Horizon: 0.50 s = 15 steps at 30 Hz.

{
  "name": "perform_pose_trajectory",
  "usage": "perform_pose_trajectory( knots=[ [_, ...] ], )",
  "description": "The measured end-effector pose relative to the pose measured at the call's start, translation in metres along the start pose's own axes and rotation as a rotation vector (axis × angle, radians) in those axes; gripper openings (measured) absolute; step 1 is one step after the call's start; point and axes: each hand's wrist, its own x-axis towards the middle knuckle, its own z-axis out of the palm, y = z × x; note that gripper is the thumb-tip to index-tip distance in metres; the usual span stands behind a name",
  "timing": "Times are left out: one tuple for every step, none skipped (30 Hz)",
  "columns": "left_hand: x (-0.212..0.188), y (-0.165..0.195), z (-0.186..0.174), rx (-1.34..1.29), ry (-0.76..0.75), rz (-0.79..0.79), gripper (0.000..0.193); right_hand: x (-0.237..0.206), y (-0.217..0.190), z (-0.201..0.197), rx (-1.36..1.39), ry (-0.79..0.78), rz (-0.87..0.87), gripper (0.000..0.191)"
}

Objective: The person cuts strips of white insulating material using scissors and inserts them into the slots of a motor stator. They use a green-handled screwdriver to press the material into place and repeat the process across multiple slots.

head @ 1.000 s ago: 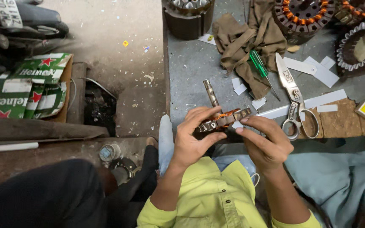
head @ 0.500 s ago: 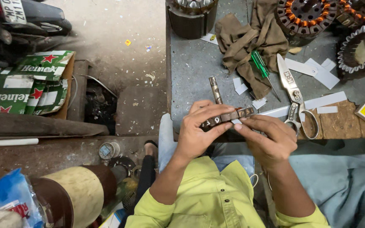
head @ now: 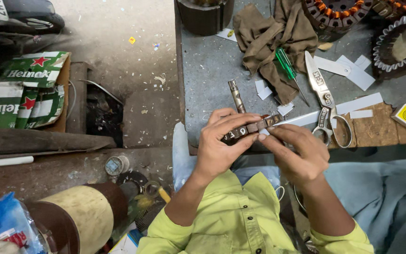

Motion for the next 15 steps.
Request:
perform_pose_trajectory(
  knots=[
    [0.0,0.0,0.0,0.001,0.002,0.004,0.036,0.0,-0.003,0.0,-0.01,-0.004,0.002,0.034],
    [-0.001,0.0,0.0,0.012,-0.004,0.006,0.037,0.001,-0.006,-0.001,-0.024,-0.003,-0.003,0.035],
    [-0.002,0.001,0.0,0.023,-0.01,0.009,0.037,0.002,-0.008,-0.001,-0.039,-0.002,-0.008,0.035],
    [-0.003,0.001,0.0,0.034,-0.015,0.01,0.038,0.003,-0.01,-0.002,-0.053,-0.001,-0.012,0.036],
    [-0.004,0.001,0.0,0.036,-0.028,0.004,0.039,0.004,-0.012,-0.003,-0.06,-0.023,0.002,0.036],
    [-0.004,0.0,-0.001,0.038,-0.04,-0.001,0.04,0.005,-0.013,-0.006,-0.066,-0.045,0.016,0.036],
    [-0.005,0.0,-0.001,0.039,-0.051,-0.007,0.042,0.006,-0.014,-0.009,-0.073,-0.067,0.029,0.037],
    [-0.006,0.0,-0.001,0.038,-0.058,-0.003,0.042,0.006,-0.016,-0.012,-0.043,-0.1,0.073,0.036],
    [-0.006,-0.001,-0.002,0.037,-0.064,0.003,0.043,0.007,-0.016,-0.016,-0.015,-0.132,0.115,0.036],
    [-0.006,-0.001,-0.002,0.037,-0.069,0.011,0.043,0.009,-0.017,-0.018,0.014,-0.162,0.155,0.036],
    [-0.006,-0.001,-0.002,0.045,-0.068,0.017,0.043,0.011,-0.018,-0.02,0.019,-0.159,0.171,0.034],
    [-0.006,-0.001,-0.002,0.054,-0.066,0.025,0.043,0.013,-0.018,-0.021,0.025,-0.155,0.186,0.032],
    [-0.006,0.0,-0.002,0.064,-0.065,0.031,0.043,0.015,-0.019,-0.021,0.033,-0.152,0.202,0.03],
    [-0.006,0.0,-0.003,0.061,-0.068,0.039,0.043,0.018,-0.021,-0.02,0.029,-0.145,0.203,0.031],
    [-0.005,0.001,-0.004,0.058,-0.07,0.046,0.043,0.021,-0.022,-0.019,0.026,-0.138,0.203,0.032]
  ],
)
